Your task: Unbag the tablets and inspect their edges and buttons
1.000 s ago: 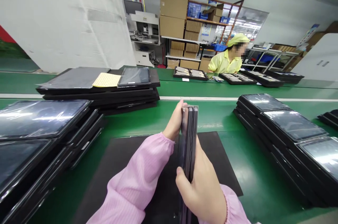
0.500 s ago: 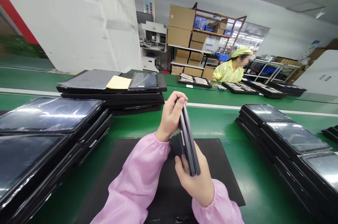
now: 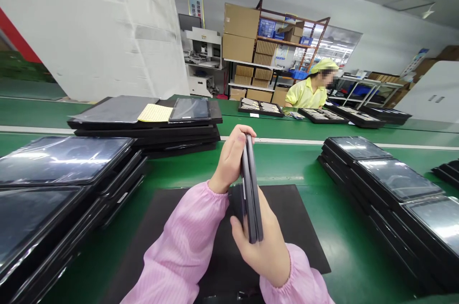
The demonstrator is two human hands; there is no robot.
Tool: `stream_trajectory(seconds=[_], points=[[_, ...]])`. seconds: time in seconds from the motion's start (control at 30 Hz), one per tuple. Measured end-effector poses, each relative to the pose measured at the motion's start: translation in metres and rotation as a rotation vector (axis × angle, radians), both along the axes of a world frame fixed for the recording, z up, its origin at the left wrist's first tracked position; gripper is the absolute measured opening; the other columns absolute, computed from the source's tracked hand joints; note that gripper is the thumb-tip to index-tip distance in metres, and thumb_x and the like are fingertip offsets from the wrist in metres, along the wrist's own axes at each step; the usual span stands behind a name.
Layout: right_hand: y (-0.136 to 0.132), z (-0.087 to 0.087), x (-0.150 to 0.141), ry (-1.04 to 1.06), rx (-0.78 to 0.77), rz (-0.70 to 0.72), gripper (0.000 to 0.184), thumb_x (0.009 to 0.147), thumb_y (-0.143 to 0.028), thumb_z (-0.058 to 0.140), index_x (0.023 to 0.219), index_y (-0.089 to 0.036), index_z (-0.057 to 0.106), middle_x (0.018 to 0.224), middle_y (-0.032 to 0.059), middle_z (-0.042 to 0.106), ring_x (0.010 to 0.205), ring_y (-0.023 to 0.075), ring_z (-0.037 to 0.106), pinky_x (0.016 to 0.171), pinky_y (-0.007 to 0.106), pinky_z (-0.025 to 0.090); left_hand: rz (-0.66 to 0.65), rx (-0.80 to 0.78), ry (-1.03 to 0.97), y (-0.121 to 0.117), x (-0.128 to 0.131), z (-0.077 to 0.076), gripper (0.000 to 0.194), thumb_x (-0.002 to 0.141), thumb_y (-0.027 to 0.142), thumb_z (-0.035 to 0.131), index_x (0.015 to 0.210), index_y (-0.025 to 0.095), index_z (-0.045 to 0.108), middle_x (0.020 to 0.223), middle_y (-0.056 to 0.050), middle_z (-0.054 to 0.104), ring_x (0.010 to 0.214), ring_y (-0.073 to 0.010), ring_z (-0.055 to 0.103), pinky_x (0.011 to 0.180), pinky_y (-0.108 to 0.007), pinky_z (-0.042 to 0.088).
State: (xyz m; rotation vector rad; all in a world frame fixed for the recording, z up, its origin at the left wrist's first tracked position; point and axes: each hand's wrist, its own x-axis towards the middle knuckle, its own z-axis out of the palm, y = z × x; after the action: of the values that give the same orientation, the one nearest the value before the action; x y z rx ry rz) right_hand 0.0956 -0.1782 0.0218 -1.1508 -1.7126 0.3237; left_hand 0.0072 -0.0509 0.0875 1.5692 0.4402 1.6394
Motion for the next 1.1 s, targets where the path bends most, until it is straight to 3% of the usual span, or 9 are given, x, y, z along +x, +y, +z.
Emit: stream_trajectory(seconds=[0.17, 0.3, 0.43, 0.63, 0.87, 1.1], points=[[-0.023, 0.011, 0.006, 0.039, -0.053, 0.072, 0.092, 0.083, -0.017, 0.065, 0.163, -0.022, 0.021, 0.164, 0.0147, 0.039, 0.149, 0.0367, 0.042, 0.115, 0.053, 0.048, -0.029, 0.03, 0.056, -0.015, 0.005, -0.001, 0.054, 0.096, 0.07, 0.041, 0.085, 0.023, 0.064, 0.067, -0.002, 0.054, 0.057, -0.0168, 0.044, 0.054, -0.032, 0.037], [-0.037, 0.014, 0.01, 0.236, -0.14, 0.115, 0.1, 0.072, -0.013, 0.067, 0.162, -0.026, 0.024, 0.16, 0.0094, 0.046, 0.147, 0.0354, 0.046, 0.115, 0.049, 0.049, -0.096, 0.085, 0.1, -0.024, 0.01, -0.003, 0.053, 0.099, 0.065, 0.036, 0.084, 0.023, 0.066, 0.069, -0.003, 0.058, 0.059, -0.0177, 0.048, 0.058, -0.033, 0.041], [-0.042, 0.007, 0.015, 0.286, -0.216, 0.099, 0.093, 0.077, -0.013, 0.067, 0.161, -0.03, 0.03, 0.157, 0.0071, 0.05, 0.142, 0.0333, 0.052, 0.113, 0.048, 0.051, -0.115, 0.096, 0.097, -0.026, 0.014, -0.006, 0.055, 0.099, 0.065, 0.034, 0.084, 0.023, 0.067, 0.069, -0.003, 0.059, 0.06, -0.0182, 0.049, 0.059, -0.034, 0.042], [-0.04, 0.012, 0.016, 0.284, -0.165, 0.051, 0.076, 0.088, -0.022, 0.063, 0.158, -0.029, 0.036, 0.151, 0.0083, 0.057, 0.134, 0.0326, 0.06, 0.111, 0.05, 0.053, -0.117, 0.047, 0.043, -0.029, 0.016, -0.004, 0.055, 0.097, 0.067, 0.039, 0.084, 0.023, 0.069, 0.061, -0.002, 0.055, 0.053, -0.0176, 0.046, 0.053, -0.034, 0.039], [-0.023, 0.015, 0.019, 0.359, -0.091, 0.147, 0.062, 0.098, -0.035, 0.058, 0.156, -0.02, 0.04, 0.155, 0.0145, 0.053, 0.14, 0.0331, 0.055, 0.113, 0.049, 0.05, -0.049, 0.059, 0.044, -0.021, 0.016, -0.007, 0.051, 0.099, 0.061, 0.039, 0.09, 0.023, 0.07, 0.07, -0.003, 0.06, 0.056, -0.0166, 0.047, 0.055, -0.032, 0.04], [-0.014, 0.014, 0.022, 0.398, -0.07, 0.183, 0.06, 0.103, -0.046, 0.054, 0.156, -0.023, 0.042, 0.157, 0.012, 0.051, 0.144, 0.0309, 0.051, 0.116, 0.046, 0.048, 0.003, 0.059, 0.059, -0.013, 0.018, -0.009, 0.047, 0.098, 0.058, 0.04, 0.093, 0.022, 0.069, 0.071, -0.002, 0.059, 0.058, -0.0166, 0.047, 0.056, -0.031, 0.039]])
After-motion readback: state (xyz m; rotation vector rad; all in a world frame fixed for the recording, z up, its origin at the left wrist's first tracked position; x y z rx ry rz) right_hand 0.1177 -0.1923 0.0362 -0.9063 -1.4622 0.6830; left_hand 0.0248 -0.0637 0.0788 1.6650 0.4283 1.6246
